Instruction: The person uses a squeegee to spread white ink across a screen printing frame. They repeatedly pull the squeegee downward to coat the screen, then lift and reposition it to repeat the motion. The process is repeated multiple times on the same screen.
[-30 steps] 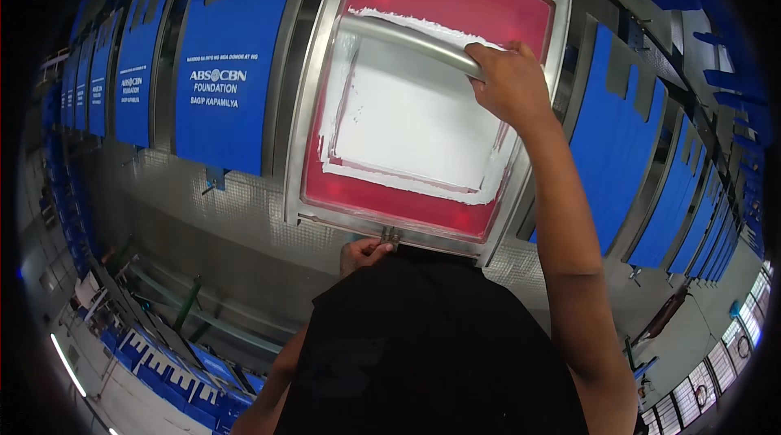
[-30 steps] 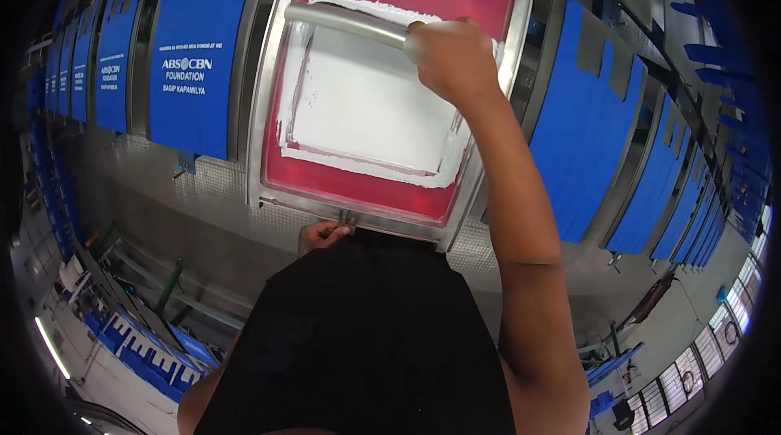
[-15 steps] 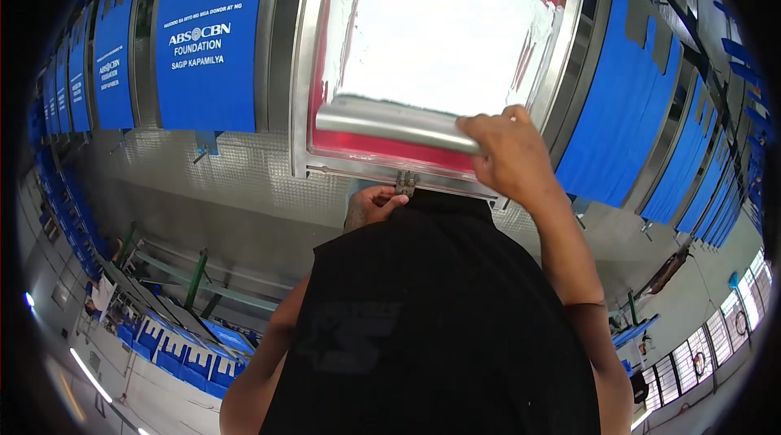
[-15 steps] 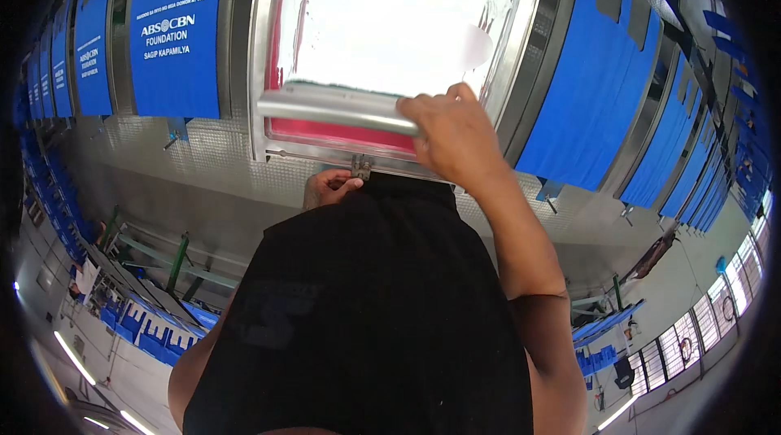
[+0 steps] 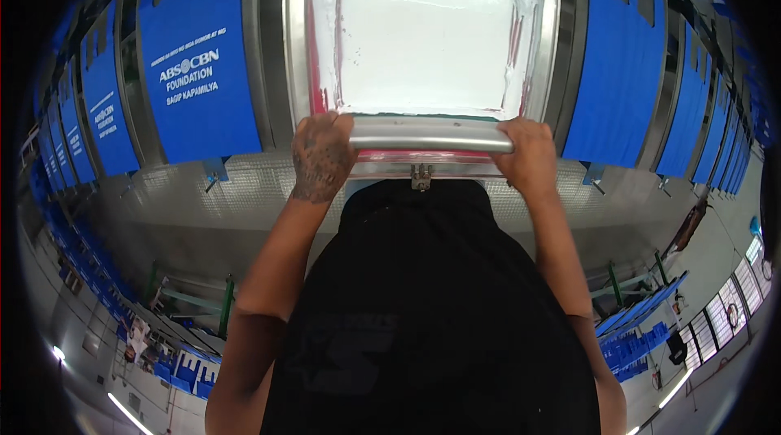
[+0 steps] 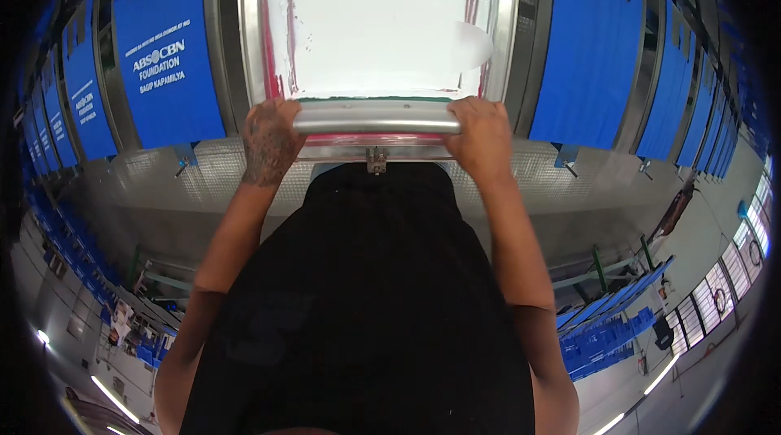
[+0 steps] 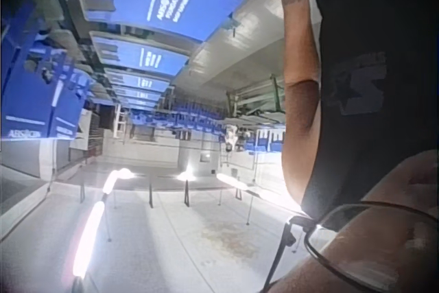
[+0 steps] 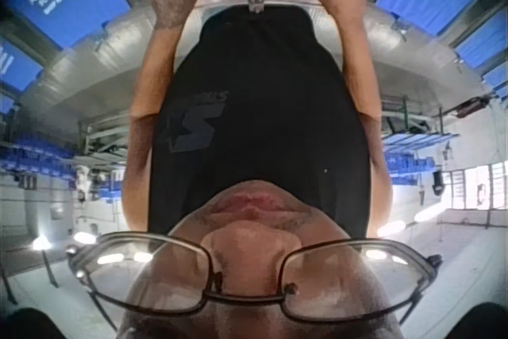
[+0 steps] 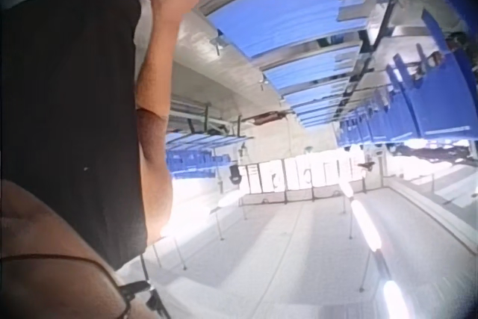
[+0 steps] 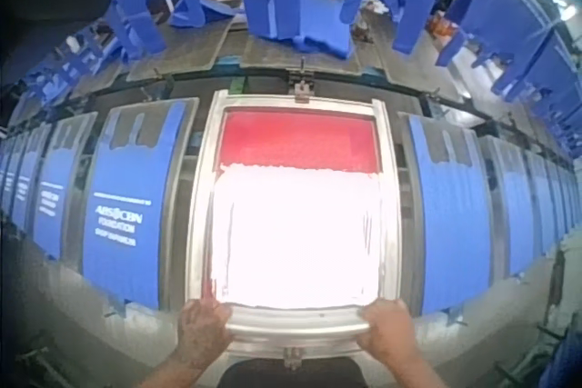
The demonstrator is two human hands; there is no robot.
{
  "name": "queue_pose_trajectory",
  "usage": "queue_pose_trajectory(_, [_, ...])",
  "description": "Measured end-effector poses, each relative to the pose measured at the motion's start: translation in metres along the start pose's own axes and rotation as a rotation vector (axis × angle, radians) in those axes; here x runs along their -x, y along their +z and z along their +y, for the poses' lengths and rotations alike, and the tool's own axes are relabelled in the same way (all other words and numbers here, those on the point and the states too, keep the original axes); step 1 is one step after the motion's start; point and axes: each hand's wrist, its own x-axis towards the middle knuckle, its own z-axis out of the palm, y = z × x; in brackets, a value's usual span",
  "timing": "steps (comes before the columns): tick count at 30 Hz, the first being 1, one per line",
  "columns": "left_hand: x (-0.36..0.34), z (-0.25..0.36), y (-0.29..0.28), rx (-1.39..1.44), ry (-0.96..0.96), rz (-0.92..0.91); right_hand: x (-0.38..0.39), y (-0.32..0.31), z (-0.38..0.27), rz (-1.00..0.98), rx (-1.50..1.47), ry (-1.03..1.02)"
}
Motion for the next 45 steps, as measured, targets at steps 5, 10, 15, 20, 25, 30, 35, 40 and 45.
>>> queue_pose_trajectory(5, [0.002, 0.01, -0.005, 0.084, 0.114, 0.269, 0.011, 0.013, -0.019, 0.053, 0.046, 0.125])
queue_pose_trajectory(10, [0.012, -0.005, 0.017, 0.114, 0.178, 0.267, 0.02, 0.035, -0.013, 0.204, 0.078, 0.076])
queue_pose_trajectory(15, [-0.158, -0.03, -0.021, -0.102, 0.128, 0.398, -0.14, -0.01, 0.016, 0.215, 0.274, 0.162])
queue_pose_trajectory(20, [-0.215, -0.033, -0.086, 0.046, 0.159, 0.169, -0.191, -0.073, 0.006, 0.081, 0.285, 0.14])
queue_pose_trajectory(25, [-0.052, -0.029, -0.009, -0.089, 0.205, 0.257, -0.05, -0.028, -0.007, 0.196, 0.174, 0.029])
queue_pose_trajectory(30, [-0.021, -0.012, 0.019, 0.022, 0.188, 0.334, -0.003, 0.02, -0.008, 0.22, 0.135, 0.065])
queue_pose_trajectory(35, [-0.19, -0.032, -0.037, -0.086, 0.211, 0.392, -0.168, -0.033, 0.022, 0.19, 0.328, 0.132])
queue_pose_trajectory(40, [-0.216, -0.03, -0.092, 0.032, 0.166, 0.098, -0.184, -0.065, 0.019, 0.143, 0.311, 0.059])
queue_pose_trajectory(45, [-0.017, -0.006, 0.004, -0.076, 0.211, 0.257, -0.016, -0.01, -0.011, 0.06, 0.165, 0.108])
